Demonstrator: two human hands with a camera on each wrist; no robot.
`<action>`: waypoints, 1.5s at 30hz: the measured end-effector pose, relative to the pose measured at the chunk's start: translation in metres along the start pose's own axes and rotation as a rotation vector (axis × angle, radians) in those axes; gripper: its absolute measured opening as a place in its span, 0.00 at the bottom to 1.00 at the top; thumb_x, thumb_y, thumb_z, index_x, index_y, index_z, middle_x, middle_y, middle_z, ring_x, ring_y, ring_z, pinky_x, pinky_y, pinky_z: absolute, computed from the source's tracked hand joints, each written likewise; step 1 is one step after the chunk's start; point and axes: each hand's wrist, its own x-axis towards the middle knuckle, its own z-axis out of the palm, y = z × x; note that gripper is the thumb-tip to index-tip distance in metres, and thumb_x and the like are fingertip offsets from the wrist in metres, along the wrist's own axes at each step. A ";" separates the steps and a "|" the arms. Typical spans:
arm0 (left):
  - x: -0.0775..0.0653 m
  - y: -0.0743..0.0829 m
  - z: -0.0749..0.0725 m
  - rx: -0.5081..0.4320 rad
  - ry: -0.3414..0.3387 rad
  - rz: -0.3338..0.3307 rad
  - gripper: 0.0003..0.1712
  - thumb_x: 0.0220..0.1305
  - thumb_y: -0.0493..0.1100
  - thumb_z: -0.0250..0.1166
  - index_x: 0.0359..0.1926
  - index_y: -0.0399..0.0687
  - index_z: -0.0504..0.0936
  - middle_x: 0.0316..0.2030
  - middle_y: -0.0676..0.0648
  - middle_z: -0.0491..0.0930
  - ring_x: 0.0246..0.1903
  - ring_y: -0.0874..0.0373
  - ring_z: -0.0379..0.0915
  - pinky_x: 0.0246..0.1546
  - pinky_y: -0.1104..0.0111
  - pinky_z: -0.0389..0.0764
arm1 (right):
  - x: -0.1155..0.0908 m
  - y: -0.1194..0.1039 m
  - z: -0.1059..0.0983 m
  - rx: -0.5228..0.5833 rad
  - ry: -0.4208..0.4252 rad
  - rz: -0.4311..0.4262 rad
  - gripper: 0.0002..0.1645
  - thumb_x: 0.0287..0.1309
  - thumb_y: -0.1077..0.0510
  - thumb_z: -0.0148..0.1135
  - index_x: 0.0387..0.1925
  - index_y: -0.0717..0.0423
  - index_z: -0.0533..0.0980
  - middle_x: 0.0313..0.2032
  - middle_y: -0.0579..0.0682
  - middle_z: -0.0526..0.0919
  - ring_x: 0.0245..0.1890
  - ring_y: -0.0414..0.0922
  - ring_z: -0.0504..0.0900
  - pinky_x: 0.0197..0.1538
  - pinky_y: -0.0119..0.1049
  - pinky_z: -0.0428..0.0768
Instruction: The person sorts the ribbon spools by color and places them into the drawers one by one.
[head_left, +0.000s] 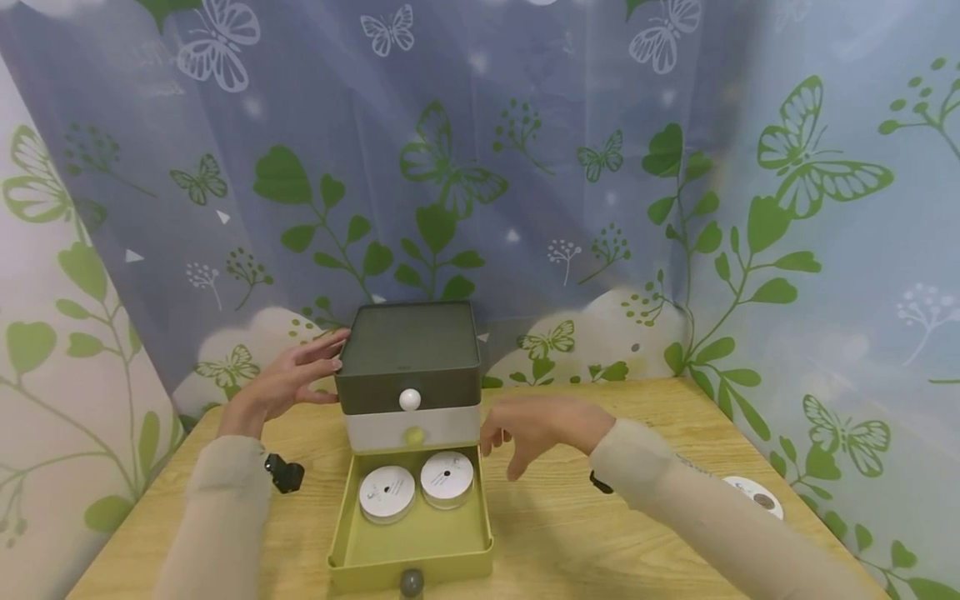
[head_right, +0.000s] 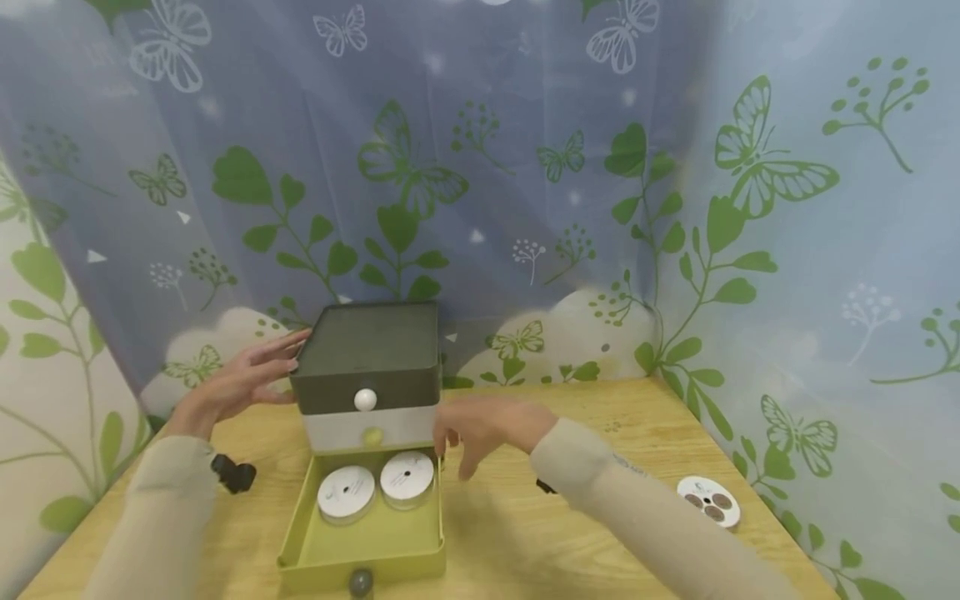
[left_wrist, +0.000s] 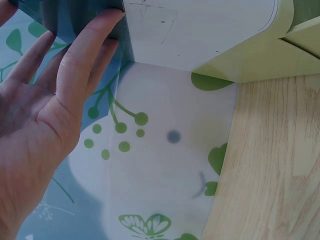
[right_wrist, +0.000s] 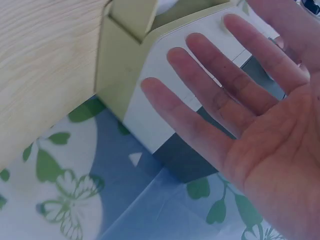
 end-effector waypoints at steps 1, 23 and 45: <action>0.000 0.000 0.000 -0.002 0.000 0.001 0.41 0.81 0.43 0.54 0.84 0.46 0.43 0.84 0.42 0.33 0.81 0.34 0.32 0.55 0.55 0.87 | -0.004 0.002 0.000 0.000 -0.006 0.011 0.22 0.51 0.56 0.82 0.49 0.47 0.87 0.50 0.44 0.87 0.50 0.42 0.84 0.56 0.33 0.83; 0.002 -0.003 -0.003 -0.003 -0.005 0.011 0.41 0.81 0.42 0.53 0.84 0.45 0.41 0.84 0.43 0.32 0.81 0.35 0.34 0.61 0.44 0.81 | -0.095 0.074 0.025 0.154 -0.012 0.184 0.22 0.52 0.55 0.81 0.50 0.44 0.85 0.53 0.45 0.86 0.53 0.53 0.85 0.53 0.49 0.86; 0.002 -0.004 -0.004 -0.008 -0.011 0.011 0.41 0.81 0.42 0.53 0.84 0.47 0.42 0.84 0.43 0.32 0.81 0.34 0.32 0.58 0.50 0.85 | -0.176 0.139 0.056 0.231 0.100 0.274 0.26 0.45 0.58 0.83 0.49 0.52 0.85 0.49 0.54 0.85 0.49 0.60 0.84 0.49 0.53 0.85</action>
